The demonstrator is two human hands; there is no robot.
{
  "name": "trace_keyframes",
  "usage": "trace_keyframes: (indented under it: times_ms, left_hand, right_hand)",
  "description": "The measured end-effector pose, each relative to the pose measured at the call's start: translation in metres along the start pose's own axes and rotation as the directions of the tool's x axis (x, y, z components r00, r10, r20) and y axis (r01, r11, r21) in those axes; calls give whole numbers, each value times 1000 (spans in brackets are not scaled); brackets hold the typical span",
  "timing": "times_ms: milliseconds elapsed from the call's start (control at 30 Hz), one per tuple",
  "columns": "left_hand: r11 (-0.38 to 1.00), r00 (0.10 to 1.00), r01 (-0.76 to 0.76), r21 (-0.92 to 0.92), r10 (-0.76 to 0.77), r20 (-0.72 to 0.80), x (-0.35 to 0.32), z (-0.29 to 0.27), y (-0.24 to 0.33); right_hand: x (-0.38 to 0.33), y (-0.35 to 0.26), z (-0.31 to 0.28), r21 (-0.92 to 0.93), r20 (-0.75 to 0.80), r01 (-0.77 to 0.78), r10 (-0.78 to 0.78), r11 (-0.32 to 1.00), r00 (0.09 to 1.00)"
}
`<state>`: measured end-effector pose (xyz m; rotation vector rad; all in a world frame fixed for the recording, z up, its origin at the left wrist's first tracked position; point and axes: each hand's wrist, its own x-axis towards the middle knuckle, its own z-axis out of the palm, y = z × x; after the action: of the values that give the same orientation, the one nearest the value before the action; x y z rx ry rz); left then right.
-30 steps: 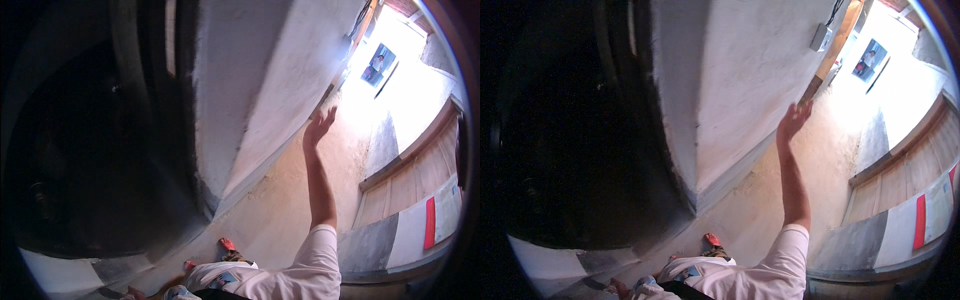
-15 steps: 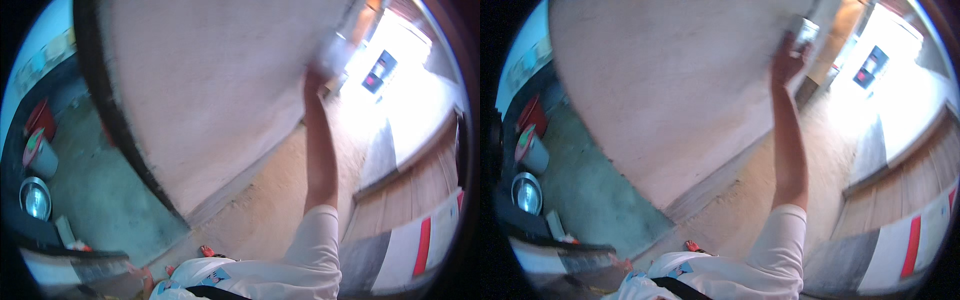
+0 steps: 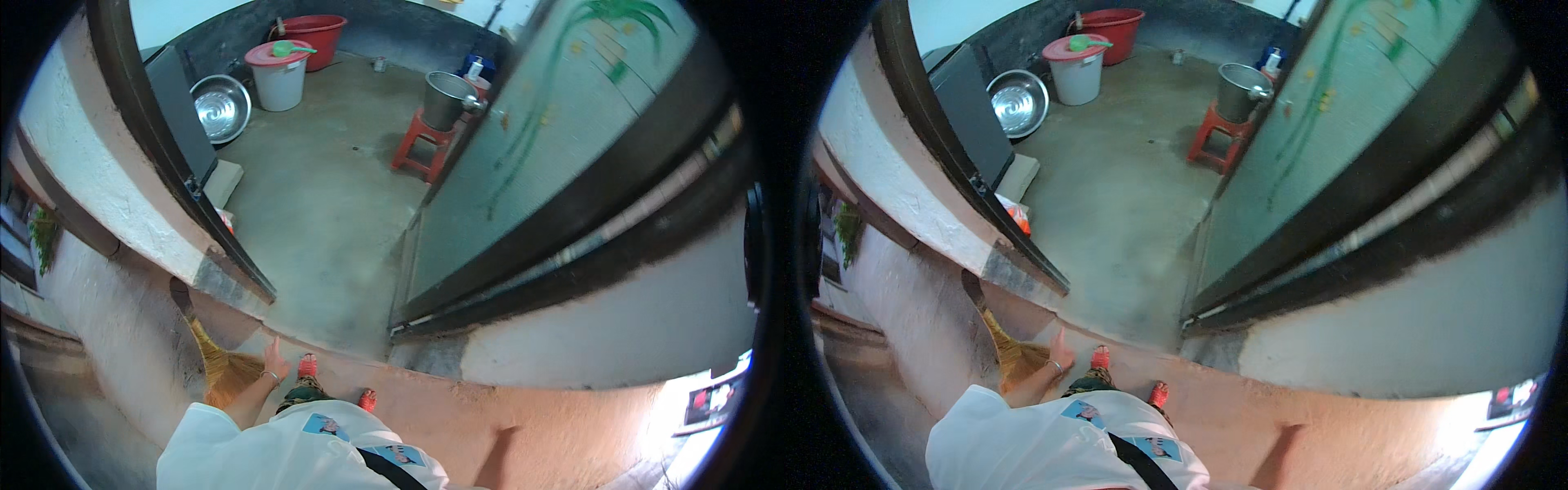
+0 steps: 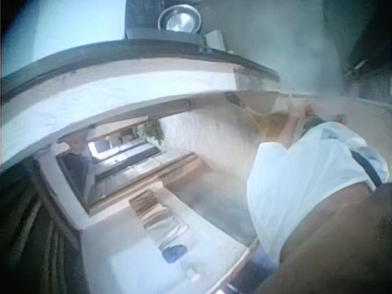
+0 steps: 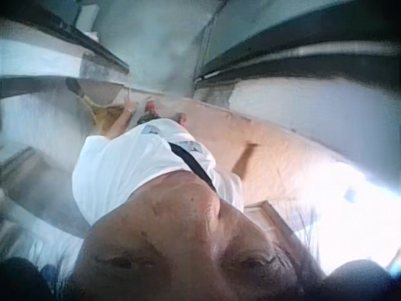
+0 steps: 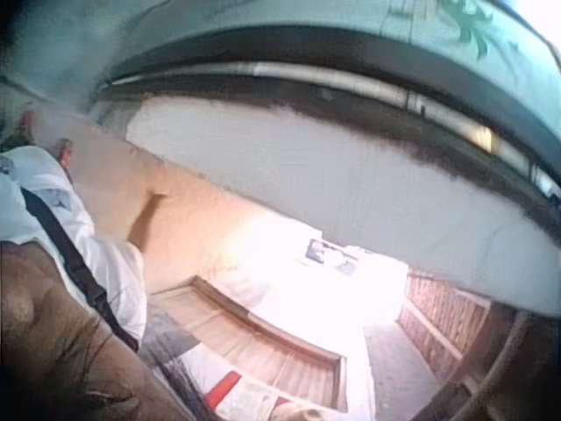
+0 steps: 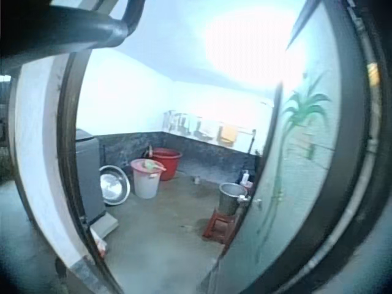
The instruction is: The person sweeps a concrete floor with a traditional straw broom, moving from an outdoor area into an indoor room. They sweep around various objects like buckets and crates, then proceed down a short flight of stairs and into a hallway.
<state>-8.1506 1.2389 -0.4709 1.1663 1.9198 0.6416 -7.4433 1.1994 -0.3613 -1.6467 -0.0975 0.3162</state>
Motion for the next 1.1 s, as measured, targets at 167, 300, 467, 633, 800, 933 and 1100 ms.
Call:
trace_keyframes:
  times_ms: [167,300,467,633,800,933,1100]
  left_hand:
    - [965,946,210,155,-241,219,-9,-80,-35]
    - [968,956,79,237,-141,258,9,-111,-64]
    - [986,979,136,93,-148,142,59,-116,-82]
    - [986,968,154,-62,-138,207,101,-86,-30]
    - [986,948,142,-82,-112,299,144,-25,-51]
    - [996,949,10,-87,18,315,230,-21,34]
    - [995,945,96,36,-103,310,303,-36,99]
  right_hand:
    - [-283,184,33,-684,306,-514,844,517,441]
    - [-348,148,174,-514,822,592,553,621,133]
    - [-361,102,294,-767,640,212,703,605,309]
    - [-373,78,372,-773,631,146,773,618,71]
    - [-361,126,456,-752,533,550,827,364,182]
    - [-296,168,542,-707,625,497,773,502,107]
    - [-338,-8,653,-635,290,749,957,190,4]
